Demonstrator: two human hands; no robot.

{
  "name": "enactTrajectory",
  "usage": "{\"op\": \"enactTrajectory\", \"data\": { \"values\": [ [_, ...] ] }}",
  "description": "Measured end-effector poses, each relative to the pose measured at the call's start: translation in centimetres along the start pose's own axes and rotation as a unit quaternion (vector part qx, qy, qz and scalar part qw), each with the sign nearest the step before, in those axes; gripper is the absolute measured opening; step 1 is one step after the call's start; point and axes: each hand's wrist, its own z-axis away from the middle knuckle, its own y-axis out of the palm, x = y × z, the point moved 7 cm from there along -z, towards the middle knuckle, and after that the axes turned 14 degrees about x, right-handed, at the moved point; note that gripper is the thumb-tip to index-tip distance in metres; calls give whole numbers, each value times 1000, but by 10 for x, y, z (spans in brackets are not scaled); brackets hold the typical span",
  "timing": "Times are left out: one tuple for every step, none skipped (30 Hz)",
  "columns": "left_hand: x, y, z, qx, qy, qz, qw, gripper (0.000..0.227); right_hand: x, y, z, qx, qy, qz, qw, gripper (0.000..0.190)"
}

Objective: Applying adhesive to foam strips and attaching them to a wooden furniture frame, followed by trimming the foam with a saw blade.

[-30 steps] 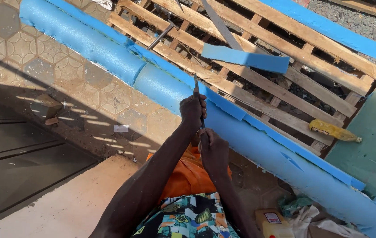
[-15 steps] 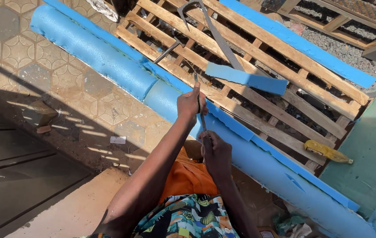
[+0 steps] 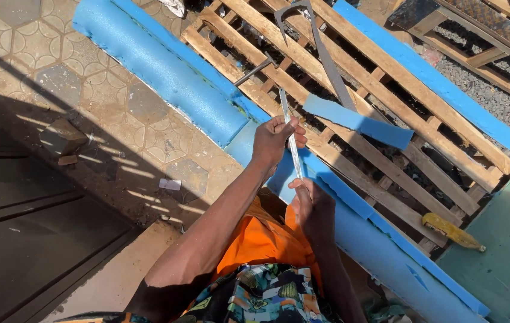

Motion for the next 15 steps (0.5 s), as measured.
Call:
{"op": "enactTrajectory", "data": {
  "values": [
    [0,-4,2,-21,-16,-22,999,34,5,1,-1,4,-31,36,999,21],
    [0,-9,6,-42,-33,-43,998,35,9,3,0,9,-62,71,995,16],
    [10,-17,0,-45,-30,-43,998,35,19,9,2,11,-65,72,995,16],
    [21,-26,-5,-60,-36,-57,996,43,21,13,4,-1,-31,9,999,20],
    [34,-35,-7,-74,-46,-70,994,54,22,17,11,-13,6,-55,998,26],
    [20,-32,-1,-77,-47,-70,993,54,20,12,9,-11,7,-56,998,26],
    [7,-26,3,-68,-42,-52,995,57,16,8,7,5,21,-63,998,29],
    [-6,-21,8,-59,-36,-33,997,61,12,5,6,21,36,-69,997,31],
    [2,-28,-2,-60,-33,-30,997,61,12,1,8,22,34,-65,997,31],
    [8,-32,-14,-44,-17,11,999,47,9,-2,11,24,53,-95,994,30],
    [13,-38,-26,-27,-1,49,998,41,7,-3,12,26,71,-127,989,30],
    [5,-35,-17,-28,2,49,998,41,-2,-1,19,26,68,-125,989,30],
    [-6,-27,-15,-15,4,7,1000,38,-10,-1,20,36,53,-155,986,34],
    [-17,-20,-13,-2,6,-36,999,35,-18,-1,21,46,38,-185,981,38],
    [-22,-12,-9,-3,4,-36,999,35,-16,-4,22,47,40,-185,981,38]
  ]
}}
